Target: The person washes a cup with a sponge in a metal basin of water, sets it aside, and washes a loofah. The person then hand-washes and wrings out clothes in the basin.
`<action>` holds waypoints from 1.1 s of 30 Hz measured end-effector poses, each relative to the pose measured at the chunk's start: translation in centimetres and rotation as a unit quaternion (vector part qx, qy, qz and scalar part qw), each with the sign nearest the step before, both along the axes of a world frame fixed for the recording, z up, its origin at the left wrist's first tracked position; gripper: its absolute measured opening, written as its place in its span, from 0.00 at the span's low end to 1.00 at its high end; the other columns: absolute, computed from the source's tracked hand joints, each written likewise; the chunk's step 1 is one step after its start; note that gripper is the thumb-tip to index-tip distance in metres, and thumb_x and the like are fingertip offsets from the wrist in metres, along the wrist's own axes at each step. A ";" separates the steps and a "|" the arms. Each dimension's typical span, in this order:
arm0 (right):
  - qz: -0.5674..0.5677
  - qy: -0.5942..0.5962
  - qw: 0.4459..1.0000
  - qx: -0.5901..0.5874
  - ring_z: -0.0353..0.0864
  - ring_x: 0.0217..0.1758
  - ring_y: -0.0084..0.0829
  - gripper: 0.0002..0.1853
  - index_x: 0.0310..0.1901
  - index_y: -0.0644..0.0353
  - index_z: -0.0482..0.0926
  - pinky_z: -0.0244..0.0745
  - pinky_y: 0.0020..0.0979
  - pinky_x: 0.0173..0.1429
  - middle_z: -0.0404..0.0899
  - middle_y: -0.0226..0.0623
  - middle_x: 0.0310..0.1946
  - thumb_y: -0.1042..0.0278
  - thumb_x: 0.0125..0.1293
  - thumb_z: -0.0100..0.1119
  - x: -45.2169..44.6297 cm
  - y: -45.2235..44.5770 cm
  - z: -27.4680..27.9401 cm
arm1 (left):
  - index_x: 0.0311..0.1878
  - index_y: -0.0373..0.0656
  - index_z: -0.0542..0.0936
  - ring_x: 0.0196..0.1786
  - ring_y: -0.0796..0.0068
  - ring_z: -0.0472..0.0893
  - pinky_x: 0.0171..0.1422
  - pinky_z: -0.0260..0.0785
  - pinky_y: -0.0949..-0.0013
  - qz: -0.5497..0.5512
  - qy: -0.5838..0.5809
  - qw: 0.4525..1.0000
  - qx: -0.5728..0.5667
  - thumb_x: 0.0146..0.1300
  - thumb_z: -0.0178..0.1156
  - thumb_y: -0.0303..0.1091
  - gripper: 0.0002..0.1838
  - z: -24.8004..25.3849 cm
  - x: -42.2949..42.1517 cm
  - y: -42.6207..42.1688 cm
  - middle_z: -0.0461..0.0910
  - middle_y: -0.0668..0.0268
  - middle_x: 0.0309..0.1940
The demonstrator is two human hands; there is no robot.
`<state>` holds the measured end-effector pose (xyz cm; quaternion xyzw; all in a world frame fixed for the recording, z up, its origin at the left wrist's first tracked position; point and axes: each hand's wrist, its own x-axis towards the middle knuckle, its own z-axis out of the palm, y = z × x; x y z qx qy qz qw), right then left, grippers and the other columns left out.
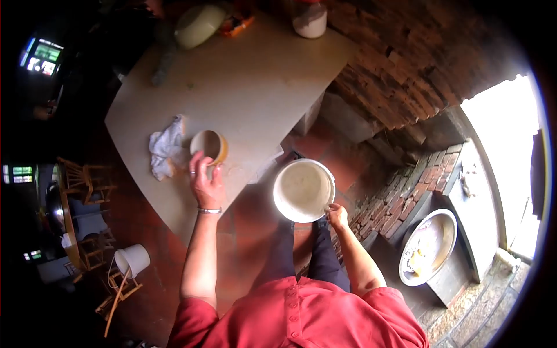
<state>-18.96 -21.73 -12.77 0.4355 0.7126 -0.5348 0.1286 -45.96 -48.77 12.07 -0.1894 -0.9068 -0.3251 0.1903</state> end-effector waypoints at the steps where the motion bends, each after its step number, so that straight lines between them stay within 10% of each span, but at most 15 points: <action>1: -0.024 -0.030 0.999 -0.016 0.79 0.27 0.30 0.23 0.57 0.65 0.74 0.74 0.30 0.30 0.84 0.43 0.36 0.70 0.60 0.62 1.6 0.1 -3.2 | 0.46 0.39 0.74 0.58 0.53 0.71 0.60 0.66 0.56 0.001 0.006 1.000 0.004 0.57 0.62 0.28 0.14 0.0 -0.2 0.1 0.70 0.53 0.57; 4: -0.091 -0.076 0.992 -0.044 0.77 0.22 0.29 0.25 0.58 0.67 0.72 0.72 0.29 0.23 0.83 0.42 0.36 0.70 0.59 0.62 4.9 -0.3 -11.9 | 0.53 0.39 0.73 0.63 0.60 0.68 0.63 0.66 0.59 -0.008 0.011 1.000 0.010 0.59 0.62 0.27 0.18 -0.9 -0.5 0.5 0.64 0.58 0.64; 9: -0.146 -0.049 0.988 0.021 0.80 0.35 0.26 0.26 0.58 0.65 0.71 0.75 0.26 0.39 0.84 0.37 0.40 0.71 0.58 0.64 9.4 -2.9 -27.0 | 0.61 0.39 0.68 0.58 0.68 0.73 0.57 0.71 0.68 -0.051 -0.003 0.994 0.100 0.62 0.60 0.24 0.24 -2.4 -0.8 1.1 0.58 0.60 0.70; 18: -0.264 0.075 0.938 -0.213 0.76 0.50 0.28 0.26 0.54 0.66 0.74 0.69 0.28 0.57 0.79 0.32 0.46 0.77 0.49 0.53 5.4 -2.9 -23.7 | 0.66 0.36 0.64 0.63 0.60 0.70 0.64 0.67 0.62 0.048 0.004 0.999 -0.003 0.64 0.58 0.24 0.26 -2.6 -0.6 -0.5 0.64 0.56 0.67; 33: -0.154 -0.030 0.981 -0.111 0.78 0.49 0.35 0.27 0.54 0.68 0.73 0.70 0.31 0.57 0.80 0.43 0.45 0.80 0.47 0.50 5.0 0.9 -15.2 | 0.66 0.34 0.64 0.66 0.60 0.67 0.69 0.61 0.59 0.055 -0.001 0.998 0.001 0.62 0.59 0.25 0.28 -2.4 -0.8 -1.4 0.63 0.55 0.67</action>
